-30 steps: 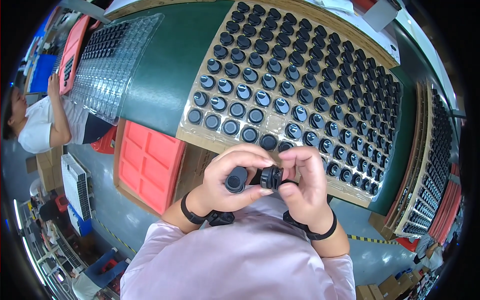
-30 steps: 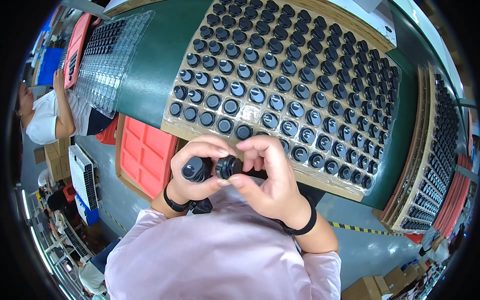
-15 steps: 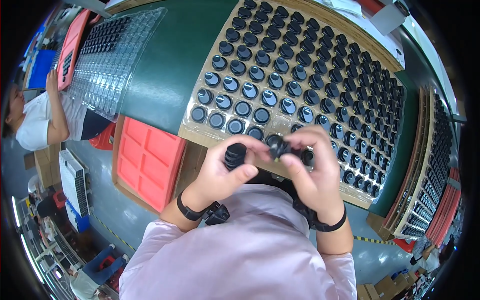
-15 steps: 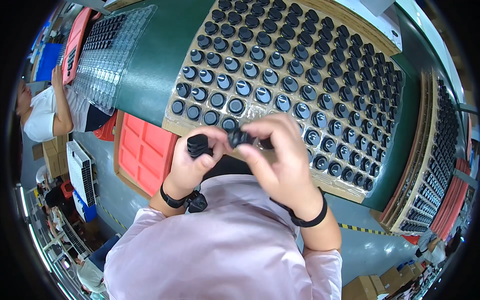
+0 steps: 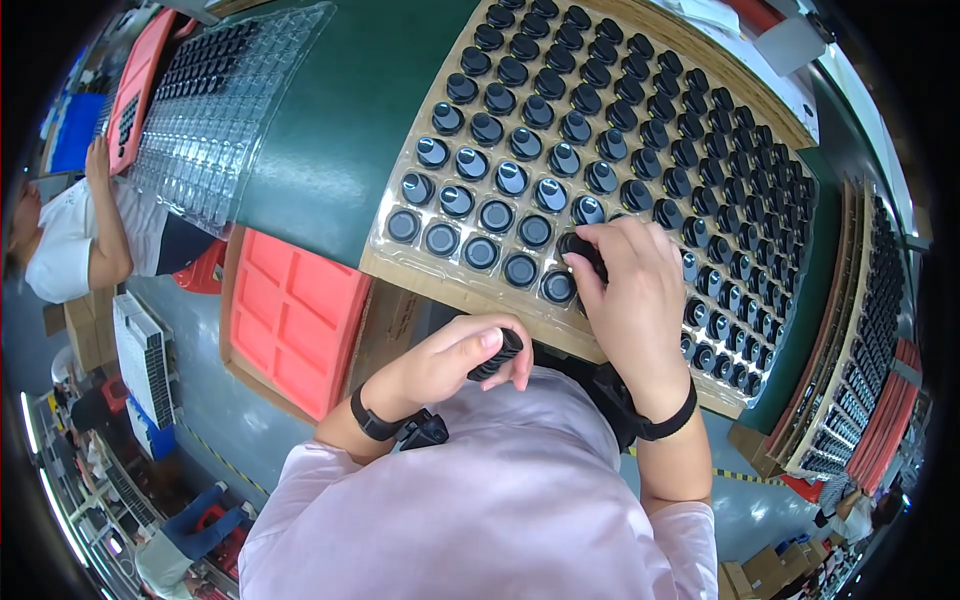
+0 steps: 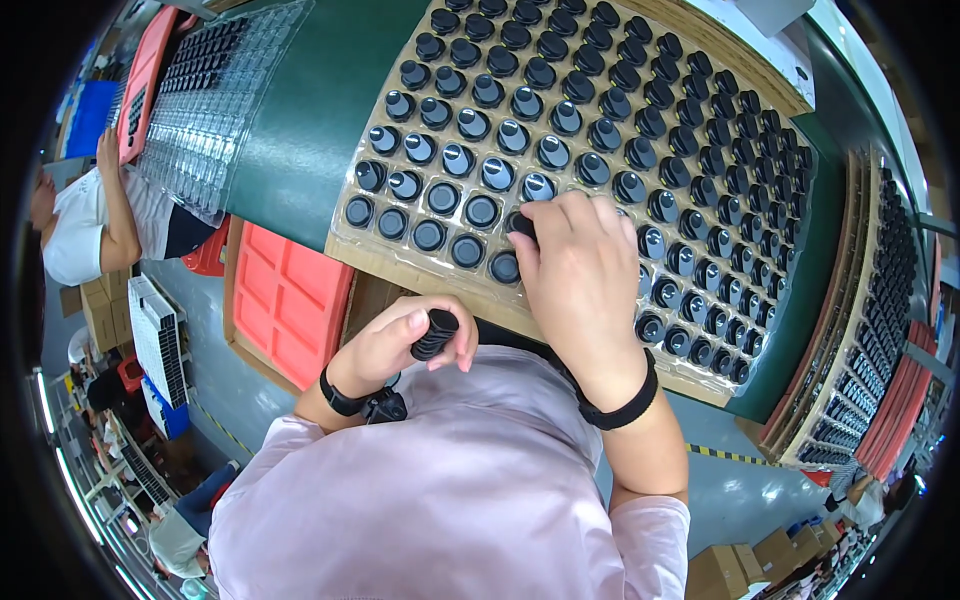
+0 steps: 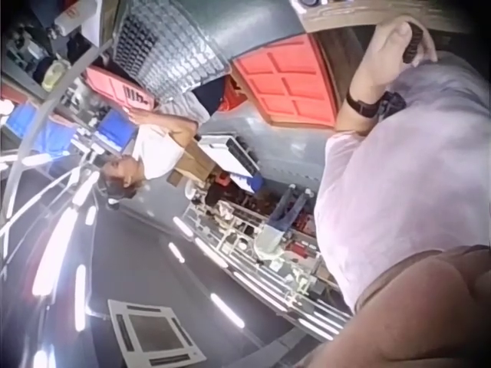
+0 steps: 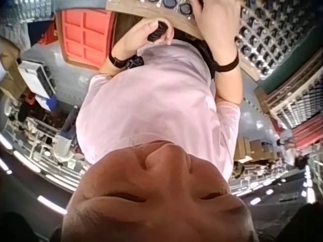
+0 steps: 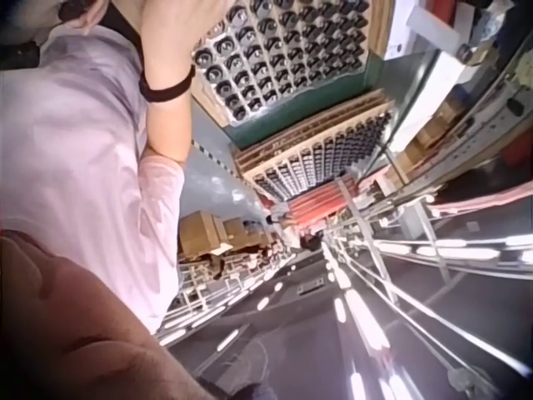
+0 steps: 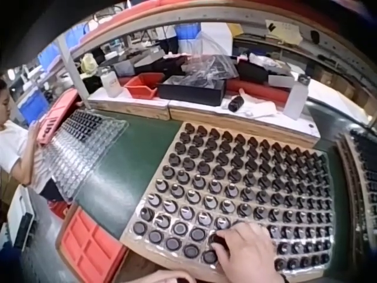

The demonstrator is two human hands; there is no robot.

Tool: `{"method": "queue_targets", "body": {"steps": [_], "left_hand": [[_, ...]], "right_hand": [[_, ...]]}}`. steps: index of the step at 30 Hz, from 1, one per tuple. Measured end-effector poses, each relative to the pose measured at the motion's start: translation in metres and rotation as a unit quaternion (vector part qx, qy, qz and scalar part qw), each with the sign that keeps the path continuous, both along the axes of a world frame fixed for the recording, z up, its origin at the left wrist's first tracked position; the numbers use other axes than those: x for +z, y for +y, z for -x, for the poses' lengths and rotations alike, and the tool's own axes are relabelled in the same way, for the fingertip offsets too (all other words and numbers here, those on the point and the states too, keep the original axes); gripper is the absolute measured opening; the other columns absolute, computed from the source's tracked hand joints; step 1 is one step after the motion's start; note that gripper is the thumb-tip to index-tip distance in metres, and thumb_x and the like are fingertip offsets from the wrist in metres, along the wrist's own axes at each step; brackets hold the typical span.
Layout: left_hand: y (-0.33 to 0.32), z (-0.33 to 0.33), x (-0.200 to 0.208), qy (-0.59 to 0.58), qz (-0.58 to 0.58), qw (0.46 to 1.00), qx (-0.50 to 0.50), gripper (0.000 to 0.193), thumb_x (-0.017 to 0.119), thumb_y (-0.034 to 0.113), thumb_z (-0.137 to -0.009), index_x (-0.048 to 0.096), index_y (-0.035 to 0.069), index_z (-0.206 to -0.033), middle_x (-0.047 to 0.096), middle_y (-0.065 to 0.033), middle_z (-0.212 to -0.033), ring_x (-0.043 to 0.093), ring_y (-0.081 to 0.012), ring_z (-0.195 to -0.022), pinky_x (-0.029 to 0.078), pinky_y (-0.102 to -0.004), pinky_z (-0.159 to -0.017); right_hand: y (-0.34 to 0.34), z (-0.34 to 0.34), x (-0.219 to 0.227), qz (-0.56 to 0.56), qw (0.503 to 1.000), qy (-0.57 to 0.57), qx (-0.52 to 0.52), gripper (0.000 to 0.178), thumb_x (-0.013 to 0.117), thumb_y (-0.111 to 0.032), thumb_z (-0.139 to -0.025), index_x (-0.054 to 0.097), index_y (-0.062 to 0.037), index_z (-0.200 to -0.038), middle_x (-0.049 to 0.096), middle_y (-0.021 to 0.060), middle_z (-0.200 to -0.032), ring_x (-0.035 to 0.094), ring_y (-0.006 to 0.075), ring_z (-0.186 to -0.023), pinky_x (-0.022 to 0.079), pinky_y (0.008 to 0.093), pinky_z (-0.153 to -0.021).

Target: The person picks up a knob and a plastic component from a tray, presses them together by hand, and returns the assembled unit to the tray. This process is repeated multiple times, occasionally reaching for a coiled cable from a shelf to join with the components.

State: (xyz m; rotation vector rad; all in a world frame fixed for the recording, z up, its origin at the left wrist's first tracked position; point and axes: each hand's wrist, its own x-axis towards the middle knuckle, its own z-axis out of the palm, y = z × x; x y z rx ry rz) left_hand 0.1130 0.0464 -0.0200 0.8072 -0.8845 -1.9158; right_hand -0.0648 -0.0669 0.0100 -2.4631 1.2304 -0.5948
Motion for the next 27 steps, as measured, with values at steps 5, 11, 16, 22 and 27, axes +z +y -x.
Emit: {"method": "queue_targets", "body": {"steps": [5, 11, 16, 22, 27], "left_hand": [[-0.002, 0.002, -0.002, 0.006, 0.002, 1.000, -0.012, 0.052, 0.034, 0.045, -0.100, 0.055, -0.001, -0.091, 0.060, -0.0098, -0.081, 0.045, -0.0104, -0.059, 0.039, -0.0239, -0.058], [-0.003, 0.003, 0.000, -0.021, 0.032, 0.997, -0.070, 0.051, 0.036, 0.044, -0.100, 0.056, -0.002, -0.097, 0.060, -0.0076, -0.081, 0.047, -0.0108, -0.061, 0.040, -0.0246, -0.059], [-0.004, 0.008, -0.004, -0.044, 0.049, 0.984, -0.163, 0.054, 0.037, 0.045, -0.099, 0.058, -0.004, -0.107, 0.061, -0.0085, -0.081, 0.053, -0.0135, -0.066, 0.043, -0.0262, -0.061], [-0.005, 0.011, -0.006, -0.038, 0.109, 0.981, -0.154, 0.052, 0.037, 0.043, -0.100, 0.059, -0.004, -0.097, 0.060, -0.0085, -0.079, 0.052, -0.0143, -0.063, 0.042, -0.0277, -0.059], [-0.004, 0.000, 0.002, -0.037, 0.061, 0.986, -0.152, 0.042, 0.038, 0.037, -0.101, 0.058, 0.001, -0.091, 0.059, -0.0034, -0.077, 0.048, -0.0084, -0.063, 0.040, -0.0227, -0.057]], "right_hand": [[0.005, -0.003, 0.008, 0.034, 0.999, -0.022, -0.001, 0.027, 0.073, -0.009, -0.071, 0.067, -0.0045, -0.096, 0.059, 0.0088, -0.086, 0.055, 0.0262, -0.083, 0.043, 0.0360, -0.074], [0.033, 0.021, 0.013, -0.163, 0.955, -0.170, 0.179, 0.027, 0.075, -0.014, -0.072, 0.068, -0.0052, -0.097, 0.059, 0.0080, -0.088, 0.055, 0.0247, -0.082, 0.042, 0.0340, -0.074], [0.054, 0.032, 0.000, -0.252, 0.924, -0.215, 0.191, 0.026, 0.075, -0.015, -0.075, 0.067, -0.0053, -0.098, 0.059, 0.0070, -0.089, 0.054, 0.0232, -0.081, 0.043, 0.0325, -0.073], [0.050, 0.034, -0.002, -0.285, 0.905, -0.238, 0.208, 0.029, 0.076, -0.014, -0.074, 0.066, -0.0051, -0.100, 0.059, 0.0068, -0.089, 0.054, 0.0232, -0.081, 0.043, 0.0330, -0.072], [0.038, 0.031, 0.007, -0.269, 0.925, -0.232, 0.135, 0.031, 0.076, -0.012, -0.072, 0.066, -0.0050, -0.100, 0.059, 0.0082, -0.089, 0.055, 0.0243, -0.081, 0.044, 0.0340, -0.074]]}}
